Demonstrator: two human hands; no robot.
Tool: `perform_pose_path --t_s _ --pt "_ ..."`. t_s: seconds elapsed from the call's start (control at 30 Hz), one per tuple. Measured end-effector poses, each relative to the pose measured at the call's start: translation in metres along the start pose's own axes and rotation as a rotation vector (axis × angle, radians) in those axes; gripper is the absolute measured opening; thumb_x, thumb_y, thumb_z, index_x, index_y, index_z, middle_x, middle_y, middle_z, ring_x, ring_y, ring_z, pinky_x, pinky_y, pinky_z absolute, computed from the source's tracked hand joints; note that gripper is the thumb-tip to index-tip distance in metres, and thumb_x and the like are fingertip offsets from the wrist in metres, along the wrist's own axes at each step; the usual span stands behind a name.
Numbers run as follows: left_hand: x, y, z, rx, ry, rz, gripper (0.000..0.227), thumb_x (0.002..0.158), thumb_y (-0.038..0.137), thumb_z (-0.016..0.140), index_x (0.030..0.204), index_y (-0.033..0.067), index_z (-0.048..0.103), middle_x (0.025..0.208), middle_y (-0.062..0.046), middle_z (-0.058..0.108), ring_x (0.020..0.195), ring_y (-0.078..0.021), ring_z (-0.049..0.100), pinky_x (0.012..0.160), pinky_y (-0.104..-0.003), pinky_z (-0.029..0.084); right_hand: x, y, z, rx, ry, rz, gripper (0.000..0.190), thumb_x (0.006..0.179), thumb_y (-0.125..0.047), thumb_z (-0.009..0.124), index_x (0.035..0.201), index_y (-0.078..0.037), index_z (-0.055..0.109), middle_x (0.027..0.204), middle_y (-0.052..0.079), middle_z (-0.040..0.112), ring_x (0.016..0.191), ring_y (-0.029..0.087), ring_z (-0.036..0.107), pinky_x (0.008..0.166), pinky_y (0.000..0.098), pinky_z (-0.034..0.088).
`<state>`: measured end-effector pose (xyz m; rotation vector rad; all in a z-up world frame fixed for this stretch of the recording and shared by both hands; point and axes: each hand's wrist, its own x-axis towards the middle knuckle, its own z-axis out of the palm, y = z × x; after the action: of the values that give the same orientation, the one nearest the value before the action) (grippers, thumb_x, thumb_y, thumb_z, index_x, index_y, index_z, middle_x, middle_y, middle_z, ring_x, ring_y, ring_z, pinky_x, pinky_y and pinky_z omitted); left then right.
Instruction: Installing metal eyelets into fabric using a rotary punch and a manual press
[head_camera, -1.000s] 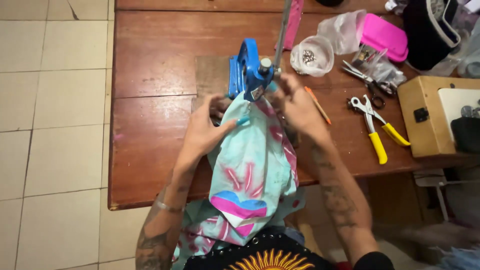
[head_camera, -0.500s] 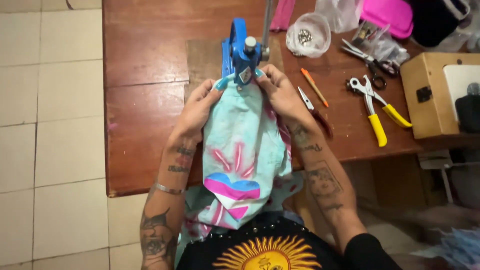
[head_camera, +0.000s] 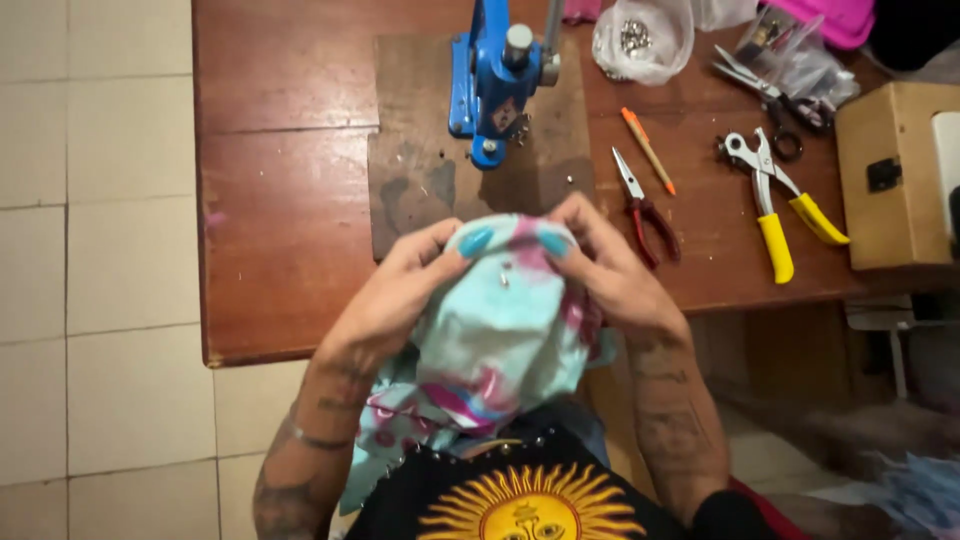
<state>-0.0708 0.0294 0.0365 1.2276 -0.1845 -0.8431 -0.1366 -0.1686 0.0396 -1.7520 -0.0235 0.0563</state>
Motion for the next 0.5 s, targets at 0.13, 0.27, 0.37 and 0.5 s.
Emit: perform_pose_path --t_s 0.13,0.27,0.37,0.5 --pt "-0.020 0.009 0.006 -0.039 -0.104 0.045 0.016 0.085 0.021 0.052 0.086 0.0045 0.055 0.061 0.002 0.048 0.053 -0.0049 0.046 0.044 -0.016 0.041 -0.013 0.019 0.006 0.411 -0.068 0.127 0.034 0.088 -0.037 0.043 0.098 -0.005 0.039 0.065 0.007 0.047 0.042 0.010 0.040 0.036 0.0208 0.033" --pt "-0.034 0.023 0.011 0.144 -0.235 0.146 0.015 0.084 0.019 0.054 0.084 0.0036 0.055 0.064 0.001 0.046 0.061 -0.0062 0.041 0.051 -0.017 0.037 -0.018 -0.030 0.011 0.422 -0.149 0.096 0.029 0.089 -0.025 0.044 0.110 -0.005 0.047 0.090 0.007 0.058 0.073 0.007 0.055 0.063 0.0178 0.045" --pt "-0.043 0.033 0.018 0.121 -0.345 0.099 0.017 0.086 0.020 0.049 0.084 0.0039 0.054 0.061 0.003 0.045 0.059 -0.0045 0.040 0.051 -0.017 0.037 -0.023 -0.055 0.007 0.420 -0.343 0.185 0.033 0.090 -0.025 0.040 0.074 -0.001 0.057 0.042 0.011 0.054 0.037 0.014 0.058 0.028 0.0176 0.042" --pt "-0.056 0.057 0.024 0.244 -0.497 0.106 0.024 0.088 0.030 0.042 0.087 0.0071 0.048 0.073 0.004 0.042 0.061 -0.0039 0.035 0.051 -0.018 0.029 -0.020 -0.053 -0.010 0.331 -0.831 0.051 0.027 0.090 -0.029 0.041 0.093 -0.004 0.048 0.096 0.009 0.037 0.084 0.016 0.047 0.049 0.0198 0.056"
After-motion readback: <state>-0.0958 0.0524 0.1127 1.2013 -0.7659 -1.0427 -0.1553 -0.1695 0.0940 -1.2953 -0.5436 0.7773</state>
